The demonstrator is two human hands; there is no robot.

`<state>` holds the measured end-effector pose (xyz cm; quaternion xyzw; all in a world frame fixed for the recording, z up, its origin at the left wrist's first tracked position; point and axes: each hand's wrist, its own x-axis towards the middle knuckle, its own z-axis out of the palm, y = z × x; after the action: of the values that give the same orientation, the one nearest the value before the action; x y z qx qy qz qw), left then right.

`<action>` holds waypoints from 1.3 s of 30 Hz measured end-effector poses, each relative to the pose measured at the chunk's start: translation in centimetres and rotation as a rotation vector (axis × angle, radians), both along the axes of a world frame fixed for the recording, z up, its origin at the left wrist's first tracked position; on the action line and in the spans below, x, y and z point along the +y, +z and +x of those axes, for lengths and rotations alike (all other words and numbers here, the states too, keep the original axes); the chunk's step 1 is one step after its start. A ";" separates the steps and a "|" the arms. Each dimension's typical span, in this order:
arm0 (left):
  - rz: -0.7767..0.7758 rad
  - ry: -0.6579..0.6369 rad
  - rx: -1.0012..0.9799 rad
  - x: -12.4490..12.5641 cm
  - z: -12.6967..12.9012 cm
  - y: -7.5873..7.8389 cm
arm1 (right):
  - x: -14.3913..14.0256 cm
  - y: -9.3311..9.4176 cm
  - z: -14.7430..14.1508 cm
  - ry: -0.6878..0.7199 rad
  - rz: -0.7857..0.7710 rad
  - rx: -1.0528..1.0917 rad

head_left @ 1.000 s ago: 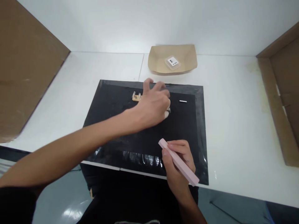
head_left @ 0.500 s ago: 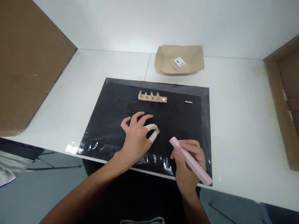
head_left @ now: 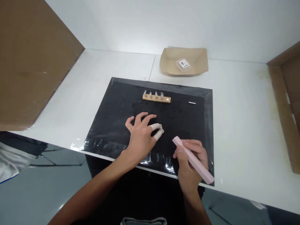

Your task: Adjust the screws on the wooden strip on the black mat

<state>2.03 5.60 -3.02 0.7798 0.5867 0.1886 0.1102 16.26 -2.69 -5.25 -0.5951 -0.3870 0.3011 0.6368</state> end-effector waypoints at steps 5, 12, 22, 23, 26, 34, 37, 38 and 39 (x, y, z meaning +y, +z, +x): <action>0.006 0.063 -0.103 0.2 0.2 0.0 | -0.2 0.0 -0.1 0.007 -0.004 0.012; 0.107 0.274 -0.174 2.5 2.7 0.2 | -0.3 0.0 -0.2 0.012 -0.010 0.019; 0.045 0.370 -0.238 7.1 6.4 -0.7 | -0.4 0.1 -0.1 0.023 -0.014 0.025; 0.027 0.377 -0.249 7.3 6.6 -0.7 | -0.4 0.1 -0.1 0.020 -0.019 0.026; 0.002 0.400 -0.249 7.4 7.1 -1.0 | -0.4 0.1 -0.2 0.010 -0.028 0.032; 0.017 0.407 -0.236 7.6 7.5 -1.8 | -0.6 0.0 -0.1 0.018 -0.047 0.026; 0.013 0.407 -0.231 7.6 7.4 -1.8 | -0.7 0.0 0.0 0.030 -0.049 0.023; 0.008 0.405 -0.229 7.6 7.4 -1.8 | -0.7 0.1 0.0 0.032 -0.048 0.023; 0.003 0.403 -0.226 7.6 7.3 -1.8 | -0.7 0.1 -0.1 0.033 -0.050 0.022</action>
<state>9.32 13.17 -4.81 0.6207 0.7143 0.2941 0.1341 16.21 -3.41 -5.17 -0.6009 -0.3820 0.3275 0.6210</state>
